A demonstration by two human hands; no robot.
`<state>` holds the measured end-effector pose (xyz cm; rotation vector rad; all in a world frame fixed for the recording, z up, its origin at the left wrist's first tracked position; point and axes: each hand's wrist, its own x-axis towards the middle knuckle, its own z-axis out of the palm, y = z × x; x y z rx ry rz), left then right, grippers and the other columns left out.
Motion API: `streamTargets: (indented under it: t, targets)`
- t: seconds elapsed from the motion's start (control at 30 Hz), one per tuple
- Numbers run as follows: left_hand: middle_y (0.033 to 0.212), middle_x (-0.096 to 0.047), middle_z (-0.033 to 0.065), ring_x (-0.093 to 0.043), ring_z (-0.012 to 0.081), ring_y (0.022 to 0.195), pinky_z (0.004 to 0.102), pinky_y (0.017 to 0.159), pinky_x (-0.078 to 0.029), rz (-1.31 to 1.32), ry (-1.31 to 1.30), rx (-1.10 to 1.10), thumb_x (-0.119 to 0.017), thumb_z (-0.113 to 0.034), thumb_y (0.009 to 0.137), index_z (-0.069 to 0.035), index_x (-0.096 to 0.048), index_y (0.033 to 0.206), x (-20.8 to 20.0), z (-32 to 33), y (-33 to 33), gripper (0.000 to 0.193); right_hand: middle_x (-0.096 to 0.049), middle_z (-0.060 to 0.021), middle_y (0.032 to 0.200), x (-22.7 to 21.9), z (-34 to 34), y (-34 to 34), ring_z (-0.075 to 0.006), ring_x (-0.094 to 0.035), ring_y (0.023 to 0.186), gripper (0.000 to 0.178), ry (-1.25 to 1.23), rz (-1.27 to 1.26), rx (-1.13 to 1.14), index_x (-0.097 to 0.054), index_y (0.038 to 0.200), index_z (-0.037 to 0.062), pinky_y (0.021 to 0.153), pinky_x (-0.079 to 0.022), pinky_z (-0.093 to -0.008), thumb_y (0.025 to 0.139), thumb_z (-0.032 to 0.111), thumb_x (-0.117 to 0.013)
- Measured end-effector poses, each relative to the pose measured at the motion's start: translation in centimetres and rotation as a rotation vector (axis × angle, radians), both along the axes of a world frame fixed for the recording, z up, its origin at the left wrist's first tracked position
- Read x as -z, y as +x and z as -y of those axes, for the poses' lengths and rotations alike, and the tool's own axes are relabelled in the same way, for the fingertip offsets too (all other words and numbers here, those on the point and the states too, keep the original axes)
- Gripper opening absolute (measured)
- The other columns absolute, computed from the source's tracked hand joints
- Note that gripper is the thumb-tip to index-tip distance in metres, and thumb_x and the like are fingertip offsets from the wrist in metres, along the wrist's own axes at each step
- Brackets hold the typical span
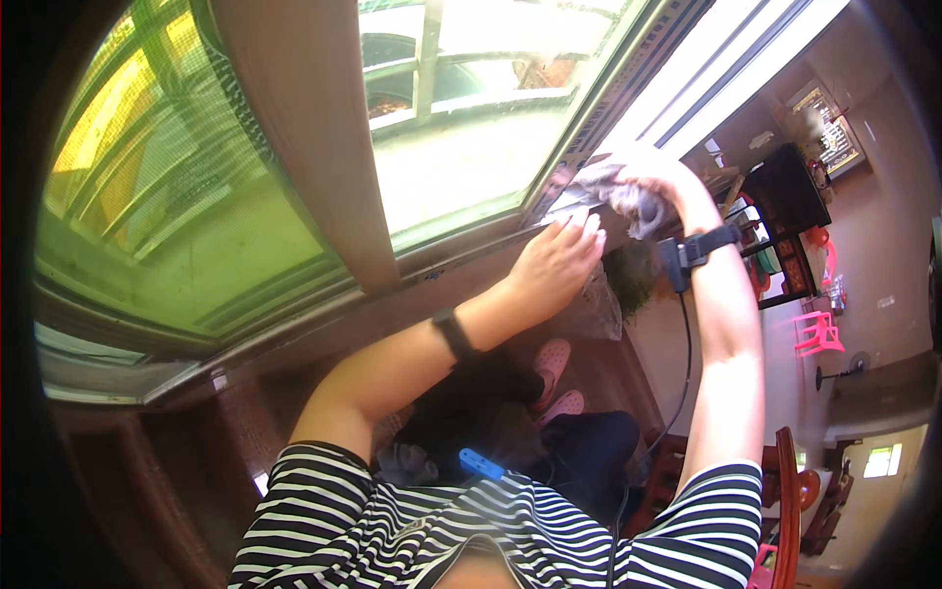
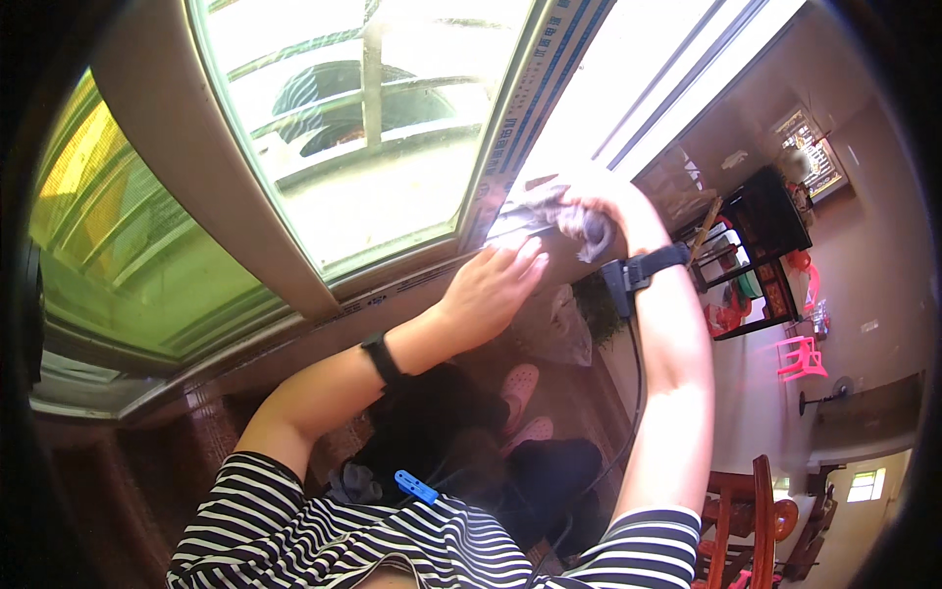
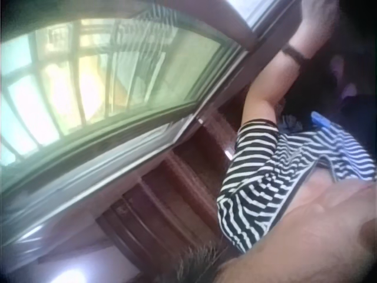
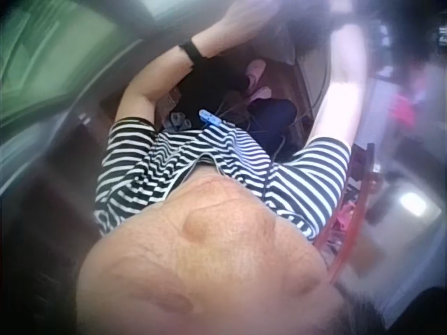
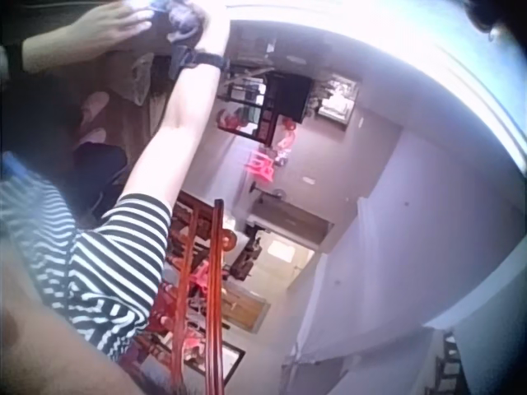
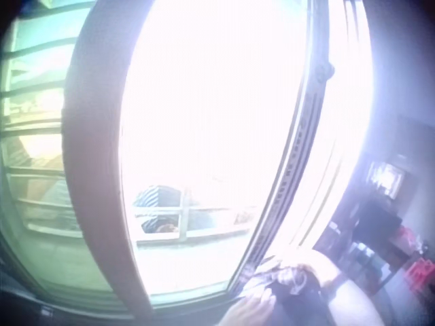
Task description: Clean the window panes and the frame using a cloth.
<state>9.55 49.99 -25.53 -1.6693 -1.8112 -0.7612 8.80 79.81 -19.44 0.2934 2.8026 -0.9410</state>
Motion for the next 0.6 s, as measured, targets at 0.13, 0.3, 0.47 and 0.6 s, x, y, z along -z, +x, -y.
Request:
streamTargets:
  t: [0.13, 0.3, 0.47, 0.6]
  targets:
    - [0.126, -0.055, 0.0213, -0.051, 0.0293, 0.12, 0.0372, 0.101, -0.041, 0.035, -0.168, -0.149, -0.055, -0.015, 0.078, 0.006, -0.052, 0.13, -0.5, -3.3, -0.3, 0.056, -0.067, -0.0107, 0.102, -5.6, 2.4, 0.8, -0.0233, -0.062, 0.095, 0.027, 0.034, -0.443, 0.187, -0.067, 0.108, 0.0032, 0.083, -0.05, -0.0346, 0.093, 0.021, -0.053]
    - [0.116, -0.06, 0.0176, -0.054, 0.0297, 0.116, 0.0392, 0.102, -0.041, 0.048, -0.023, -0.197, -0.055, -0.011, 0.078, 0.005, -0.054, 0.127, 2.9, -6.8, -2.1, 0.051, -0.066, -0.0138, 0.109, -6.1, 2.9, 0.2, -0.0239, -0.063, 0.104, 0.04, 0.935, -0.028, 0.171, -0.067, 0.112, 0.0057, 0.087, -0.051, -0.0396, 0.095, 0.038, -0.053]
    - [0.103, -0.061, 0.0098, -0.057, 0.0241, 0.107, 0.0354, 0.093, -0.046, 0.098, -0.019, -0.243, -0.055, -0.012, 0.08, 0.003, -0.059, 0.118, 3.2, -7.6, -1.9, 0.041, -0.063, -0.0035, 0.076, -5.2, 1.8, 0.5, -0.0121, -0.061, 0.06, 0.042, -0.185, -0.312, 0.601, -0.065, 0.097, 0.0087, 0.047, -0.048, -0.0261, 0.091, 0.049, -0.058]
    - [0.105, -0.062, 0.0093, -0.057, 0.0235, 0.105, 0.0333, 0.092, -0.047, 0.112, -0.054, -0.246, -0.054, -0.012, 0.081, 0.002, -0.06, 0.118, 3.0, -7.5, -1.8, 0.04, -0.064, -0.001, 0.074, -7.2, 2.1, 0.8, -0.0133, -0.063, 0.061, 0.043, -0.36, -0.519, 0.645, -0.065, 0.102, 0.0088, 0.05, -0.051, -0.0238, 0.092, 0.05, -0.056]
